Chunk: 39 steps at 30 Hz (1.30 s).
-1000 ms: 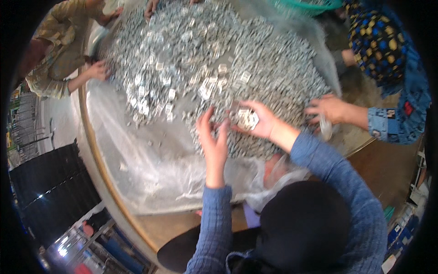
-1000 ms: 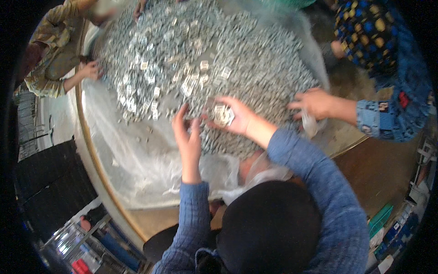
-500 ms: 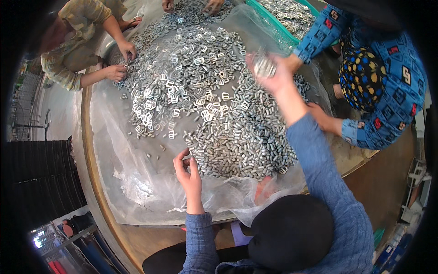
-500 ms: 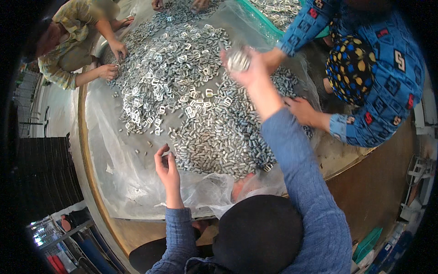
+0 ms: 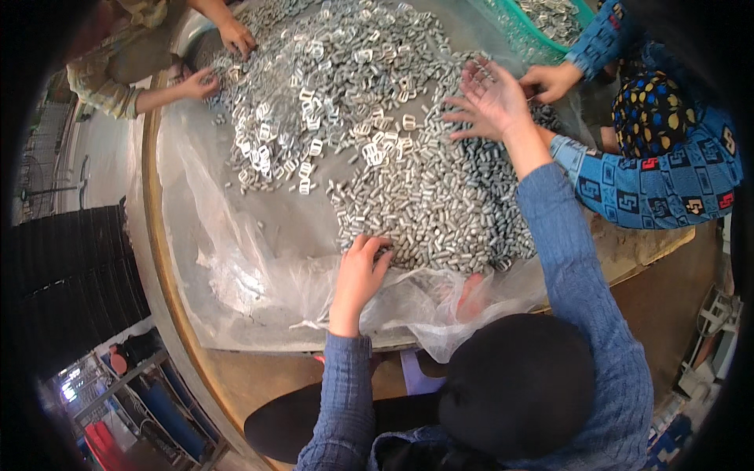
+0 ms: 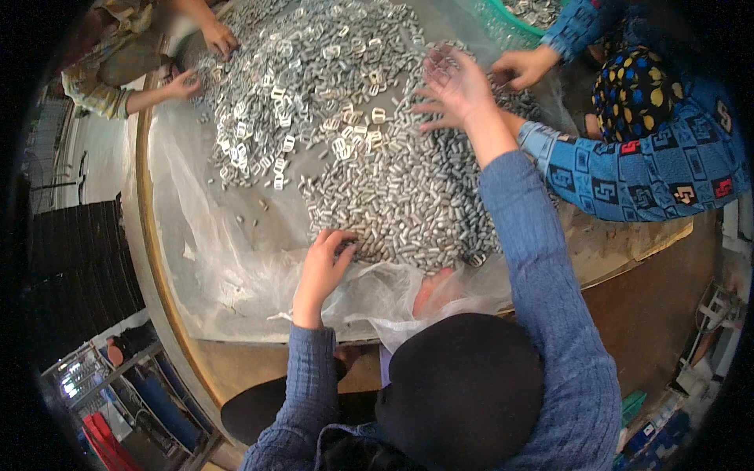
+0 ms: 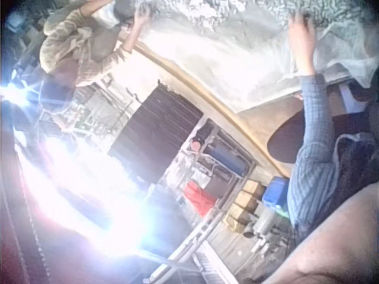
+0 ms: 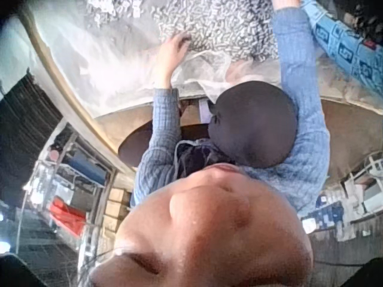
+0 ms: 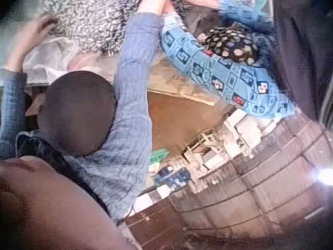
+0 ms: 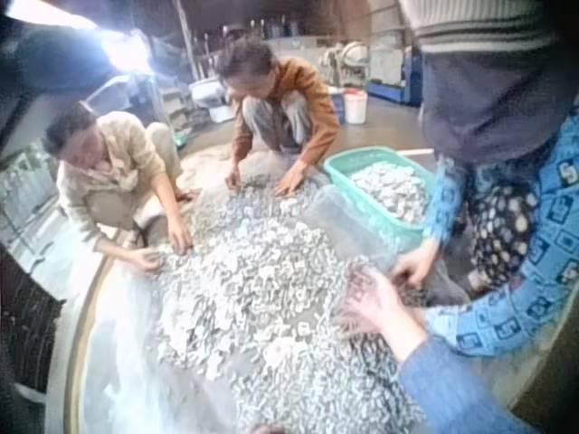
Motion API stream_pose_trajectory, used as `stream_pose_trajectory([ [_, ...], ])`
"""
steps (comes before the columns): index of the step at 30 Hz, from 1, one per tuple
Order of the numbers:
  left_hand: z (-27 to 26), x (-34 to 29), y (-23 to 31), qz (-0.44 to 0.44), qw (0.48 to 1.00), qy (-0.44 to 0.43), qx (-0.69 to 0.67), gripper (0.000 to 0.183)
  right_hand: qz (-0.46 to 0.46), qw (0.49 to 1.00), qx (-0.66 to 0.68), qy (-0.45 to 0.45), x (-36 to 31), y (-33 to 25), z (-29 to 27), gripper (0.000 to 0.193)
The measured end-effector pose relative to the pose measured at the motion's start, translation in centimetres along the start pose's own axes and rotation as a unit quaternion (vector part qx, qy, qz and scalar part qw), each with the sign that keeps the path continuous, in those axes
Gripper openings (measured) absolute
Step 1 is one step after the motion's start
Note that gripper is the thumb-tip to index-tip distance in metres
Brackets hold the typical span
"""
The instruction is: The person picks up small metal components from a pile on a table and places them into a small basket, handling them one at a time or in small groups.
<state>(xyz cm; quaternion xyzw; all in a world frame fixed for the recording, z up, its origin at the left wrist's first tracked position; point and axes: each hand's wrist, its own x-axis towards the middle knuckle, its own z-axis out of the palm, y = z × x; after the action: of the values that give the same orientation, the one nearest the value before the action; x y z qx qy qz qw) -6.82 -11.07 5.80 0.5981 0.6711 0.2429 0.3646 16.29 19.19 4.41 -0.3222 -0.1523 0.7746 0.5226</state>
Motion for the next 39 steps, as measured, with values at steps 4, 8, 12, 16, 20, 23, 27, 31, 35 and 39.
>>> stream_pose_trajectory([
  [4,-1.6,3.0,-3.1,-0.019,0.997,-0.027,-0.071,0.018,0.027,0.938,-0.34,-0.054,-3.6,4.8,0.6,0.031],
  [8,-2.2,11.1,-5.1,-0.003,0.992,0.109,0.063,0.04,-0.097,0.64,-0.747,-0.149,-1.0,7.8,-0.8,0.04],
  [12,1.6,16.2,-4.7,0.003,0.97,0.182,0.159,0.062,-0.175,0.393,-0.885,-0.176,-0.4,10.3,0.1,0.055],
  [16,3.1,16.6,-4.8,-0.002,0.97,0.104,0.221,0.061,-0.173,0.372,-0.879,-0.242,-3.7,14.7,1.1,0.047],
  [20,2.7,14.7,-3.5,0.019,0.994,0.05,0.095,0.054,-0.172,0.472,-0.827,-0.25,-6.5,14.3,0.1,0.048],
  [23,2.2,12.8,-3.3,0.05,0.998,-0.021,0.025,0.054,-0.06,0.548,-0.774,-0.311,-7.9,12.4,-0.2,0.048],
  [27,0.1,8.2,-0.1,0.061,0.989,-0.077,-0.112,0.054,0.099,0.646,-0.67,-0.352,-11.8,7.8,2.6,0.041],
  [31,-1.0,3.3,1.4,0.084,0.993,-0.03,-0.083,0.048,-0.081,0.573,-0.747,-0.329,-14.5,7.2,1.0,0.037],
  [35,-1.0,0.8,-0.1,0.003,0.998,0.032,-0.052,0.032,-0.064,0.619,-0.73,-0.281,-14.5,6.9,0.5,0.031],
  [39,-0.4,0.3,-0.1,-0.034,0.999,0.002,-0.032,0.025,-0.103,0.606,-0.731,-0.296,-14.7,8.2,0.9,0.034],
])
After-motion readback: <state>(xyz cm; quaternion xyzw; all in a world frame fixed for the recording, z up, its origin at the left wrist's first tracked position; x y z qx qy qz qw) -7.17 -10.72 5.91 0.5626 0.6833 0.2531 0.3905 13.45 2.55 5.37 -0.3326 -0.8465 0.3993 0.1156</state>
